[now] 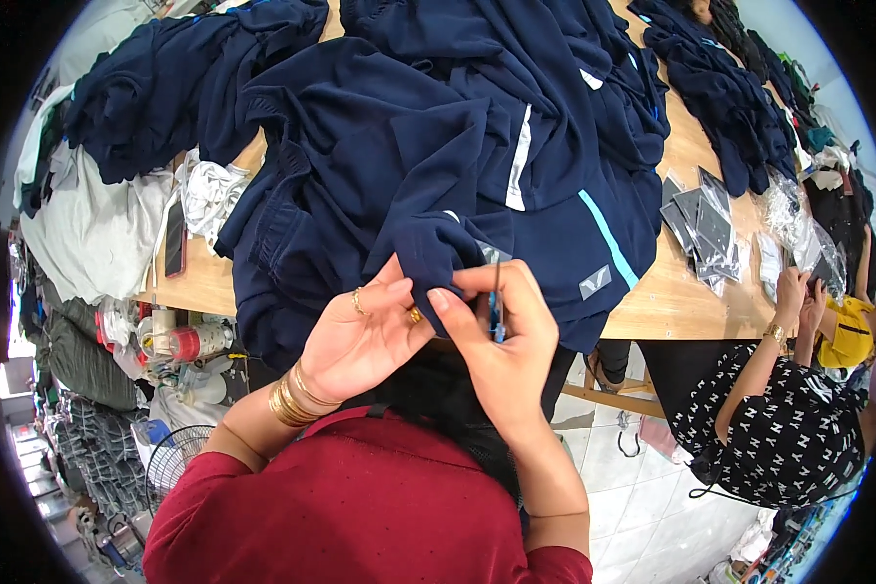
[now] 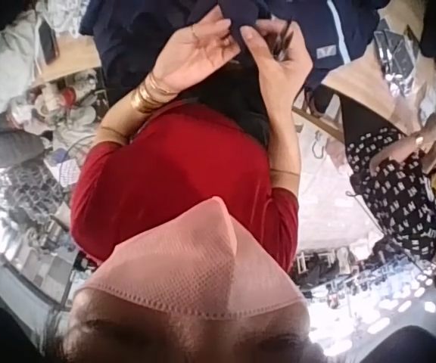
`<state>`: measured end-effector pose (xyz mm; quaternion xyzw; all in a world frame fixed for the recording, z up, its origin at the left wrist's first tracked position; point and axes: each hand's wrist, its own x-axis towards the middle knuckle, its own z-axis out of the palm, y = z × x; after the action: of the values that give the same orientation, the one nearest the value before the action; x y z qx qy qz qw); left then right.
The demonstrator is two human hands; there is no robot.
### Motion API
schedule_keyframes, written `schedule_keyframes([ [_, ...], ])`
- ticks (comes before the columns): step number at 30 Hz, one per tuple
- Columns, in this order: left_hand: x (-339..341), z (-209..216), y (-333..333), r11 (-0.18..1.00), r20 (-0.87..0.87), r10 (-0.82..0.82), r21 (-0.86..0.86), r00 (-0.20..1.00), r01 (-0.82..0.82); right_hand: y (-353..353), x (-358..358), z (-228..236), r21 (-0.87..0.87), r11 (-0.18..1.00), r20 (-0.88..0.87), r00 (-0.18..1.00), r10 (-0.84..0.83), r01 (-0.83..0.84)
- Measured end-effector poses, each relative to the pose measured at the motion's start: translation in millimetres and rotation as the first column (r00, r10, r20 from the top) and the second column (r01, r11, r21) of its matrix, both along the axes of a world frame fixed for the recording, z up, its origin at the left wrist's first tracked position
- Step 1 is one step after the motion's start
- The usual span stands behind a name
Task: Trimming loose threads from dark blue athletic pants using small scissors in a garment workshop.
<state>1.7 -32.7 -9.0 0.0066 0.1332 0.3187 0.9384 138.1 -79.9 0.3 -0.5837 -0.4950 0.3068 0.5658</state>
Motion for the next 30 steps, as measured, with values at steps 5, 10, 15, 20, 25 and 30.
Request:
schedule_keyframes([
  [5,2.4,-1.9,15.0,0.967,-0.035,-0.254,0.006,0.967,0.254,-11.0,19.7,9.6,-0.017,0.999,0.022,0.999,0.045,-0.044],
  [10,14.6,3.0,18.3,0.950,-0.083,-0.187,0.240,0.979,0.202,-25.7,44.5,20.4,0.006,0.993,-0.068,0.990,0.120,-0.120],
  [15,22.8,20.1,8.8,0.901,-0.372,0.116,0.429,0.921,0.060,-28.3,54.4,25.8,-0.078,0.997,-0.182,0.983,-0.033,0.019],
  [20,19.6,20.0,-0.2,0.847,-0.435,0.259,0.532,0.862,0.014,-23.5,57.2,24.1,-0.079,0.996,-0.246,0.969,0.015,-0.035],
  [25,16.9,18.2,-8.3,0.877,-0.352,0.184,0.480,0.918,0.008,-18.4,52.9,20.2,-0.126,0.992,-0.129,0.991,-0.025,0.008],
  [30,20.3,19.3,-16.0,0.839,-0.391,0.201,0.542,0.898,0.048,-24.5,48.8,21.0,-0.139,0.987,-0.118,0.988,-0.095,0.078],
])
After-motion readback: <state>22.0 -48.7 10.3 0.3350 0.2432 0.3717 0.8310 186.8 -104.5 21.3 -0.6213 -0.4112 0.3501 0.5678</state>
